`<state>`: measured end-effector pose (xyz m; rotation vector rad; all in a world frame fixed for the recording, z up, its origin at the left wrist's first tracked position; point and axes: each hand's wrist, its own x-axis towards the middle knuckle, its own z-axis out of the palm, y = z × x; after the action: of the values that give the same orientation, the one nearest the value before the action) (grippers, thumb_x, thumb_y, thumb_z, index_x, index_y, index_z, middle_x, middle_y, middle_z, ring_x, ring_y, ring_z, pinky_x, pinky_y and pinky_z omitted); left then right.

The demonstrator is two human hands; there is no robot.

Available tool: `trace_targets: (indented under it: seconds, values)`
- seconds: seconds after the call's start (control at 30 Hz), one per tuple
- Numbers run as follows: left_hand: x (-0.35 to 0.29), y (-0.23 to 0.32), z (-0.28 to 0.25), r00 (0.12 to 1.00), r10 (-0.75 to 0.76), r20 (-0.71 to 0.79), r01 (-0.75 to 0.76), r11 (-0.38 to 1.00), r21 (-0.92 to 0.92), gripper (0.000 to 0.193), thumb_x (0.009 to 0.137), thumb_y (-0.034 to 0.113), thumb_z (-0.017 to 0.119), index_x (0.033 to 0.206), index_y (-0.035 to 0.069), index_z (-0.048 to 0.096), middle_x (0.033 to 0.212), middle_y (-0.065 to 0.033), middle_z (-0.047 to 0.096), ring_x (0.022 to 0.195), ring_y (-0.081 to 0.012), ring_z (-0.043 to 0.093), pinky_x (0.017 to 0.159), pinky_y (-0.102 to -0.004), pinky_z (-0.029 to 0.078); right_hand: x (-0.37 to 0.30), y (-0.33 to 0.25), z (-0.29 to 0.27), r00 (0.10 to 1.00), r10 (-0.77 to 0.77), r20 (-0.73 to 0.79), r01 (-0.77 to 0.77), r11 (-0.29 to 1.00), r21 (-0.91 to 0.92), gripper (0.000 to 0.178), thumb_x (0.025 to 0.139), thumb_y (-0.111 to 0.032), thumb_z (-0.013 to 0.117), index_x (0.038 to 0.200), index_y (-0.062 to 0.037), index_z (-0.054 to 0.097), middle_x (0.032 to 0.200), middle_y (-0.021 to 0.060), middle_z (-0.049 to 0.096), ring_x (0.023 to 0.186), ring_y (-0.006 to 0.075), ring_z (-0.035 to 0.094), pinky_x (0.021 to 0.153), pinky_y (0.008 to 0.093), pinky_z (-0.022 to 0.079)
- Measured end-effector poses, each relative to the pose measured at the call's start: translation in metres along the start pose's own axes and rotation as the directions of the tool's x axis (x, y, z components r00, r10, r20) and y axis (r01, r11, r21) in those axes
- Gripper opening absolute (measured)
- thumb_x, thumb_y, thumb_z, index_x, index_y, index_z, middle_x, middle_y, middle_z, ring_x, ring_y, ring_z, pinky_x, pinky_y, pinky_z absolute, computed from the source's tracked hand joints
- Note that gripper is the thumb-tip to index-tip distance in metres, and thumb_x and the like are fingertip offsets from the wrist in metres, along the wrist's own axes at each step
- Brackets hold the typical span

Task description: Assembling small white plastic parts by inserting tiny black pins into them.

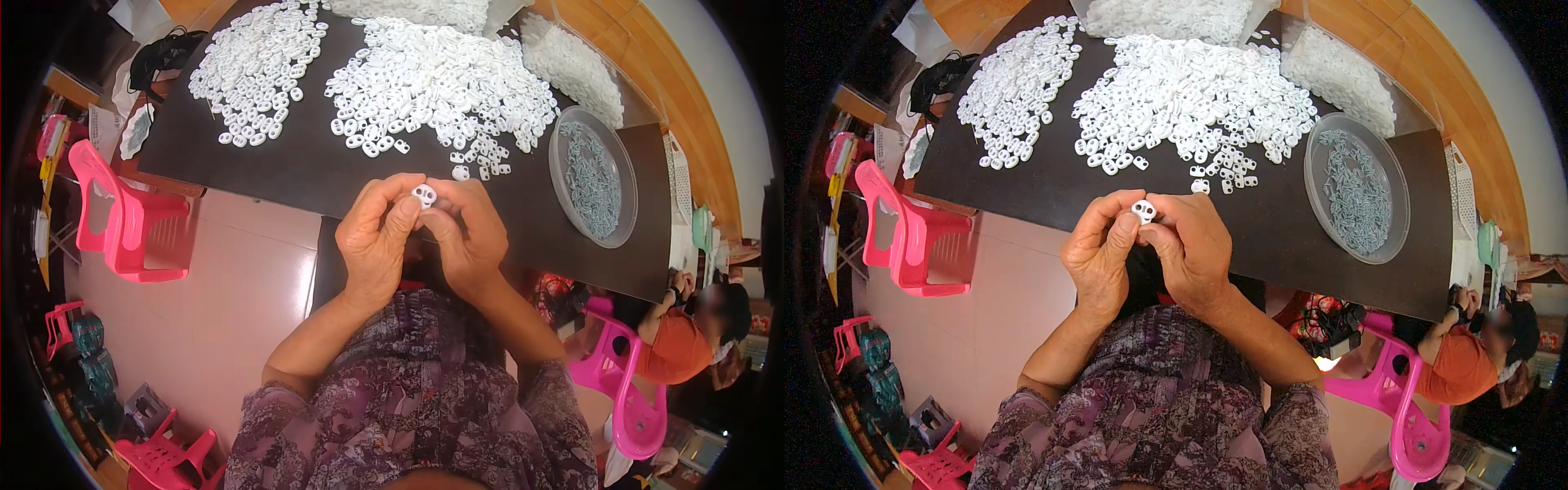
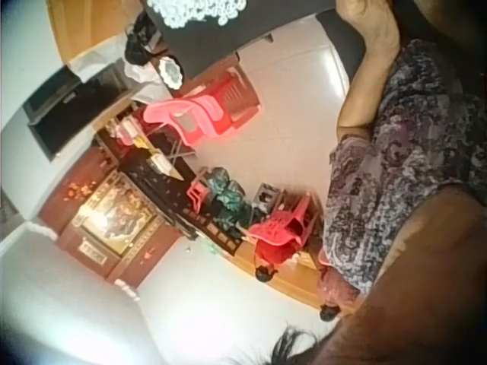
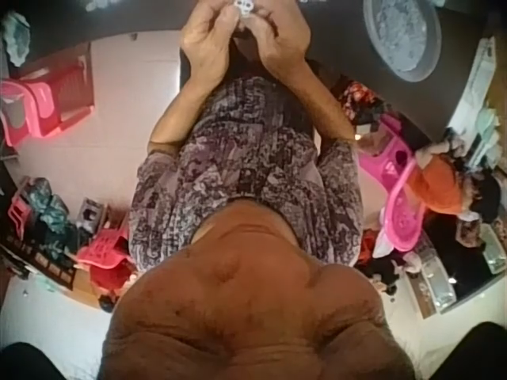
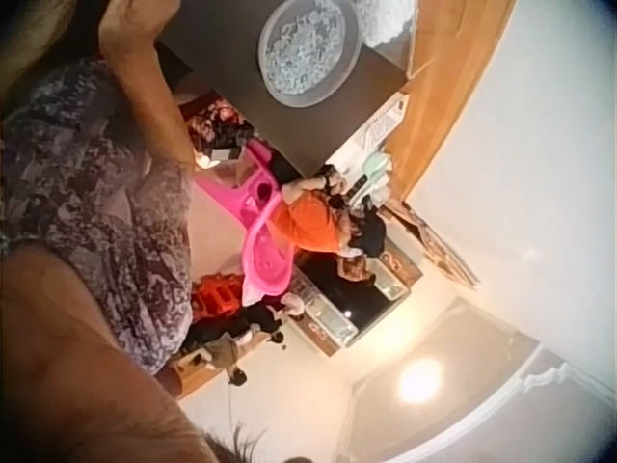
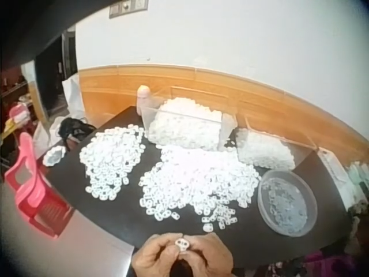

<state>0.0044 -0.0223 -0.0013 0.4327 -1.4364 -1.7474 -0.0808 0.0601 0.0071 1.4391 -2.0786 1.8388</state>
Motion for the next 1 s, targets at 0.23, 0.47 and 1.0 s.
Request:
trace_targets:
  seconds: [0.23, 0.47, 1.0]
  values:
    - [0.0, 0.001, 0.001, 0.999, 0.024, 0.022, -0.024, 0.999, 0.024, 0.021, 0.091, 0.008, 0.058, 0.11, -0.001, 0.063, 0.082, -0.0017, 0.054, 0.069, -0.0065, 0.051, 0.061, -0.0191, 0.042, -0.001, -0.001, 0.001, 0.999, 0.035, 0.007, -0.036, 0.999, 0.041, 0.026, 0.078, 0.001, 0.065, 0.103, 0.0001, 0.06, 0.078, 0.0053, 0.061, 0.066, 0.0182, 0.051, 0.06, 0.0281, 0.042]
    - [-0.004, -0.006, 0.004, 0.997, 0.053, -0.056, -0.054, 0.998, -0.016, 0.02, 0.092, 0.009, 0.058, 0.108, -0.001, 0.064, 0.083, -0.0014, 0.055, 0.067, -0.0061, 0.051, 0.06, -0.0188, 0.042, -0.004, -0.001, 0.008, 0.999, 0.018, -0.033, -0.018, 1.0, 0.015, 0.025, 0.078, 0.0, 0.064, 0.103, 0.0009, 0.06, 0.078, 0.0067, 0.061, 0.066, 0.0187, 0.052, 0.058, 0.0281, 0.042]
    - [-0.006, -0.003, 0.008, 0.982, 0.157, -0.107, -0.149, 0.986, 0.076, 0.018, 0.093, 0.008, 0.055, 0.106, -0.001, 0.063, 0.081, -0.001, 0.053, 0.068, -0.0062, 0.048, 0.06, -0.0191, 0.041, -0.005, -0.002, 0.013, 0.998, -0.024, -0.054, 0.023, 1.0, -0.015, 0.027, 0.078, -0.002, 0.066, 0.104, 0.0023, 0.06, 0.078, 0.0087, 0.057, 0.065, 0.02, 0.05, 0.057, 0.0293, 0.041]
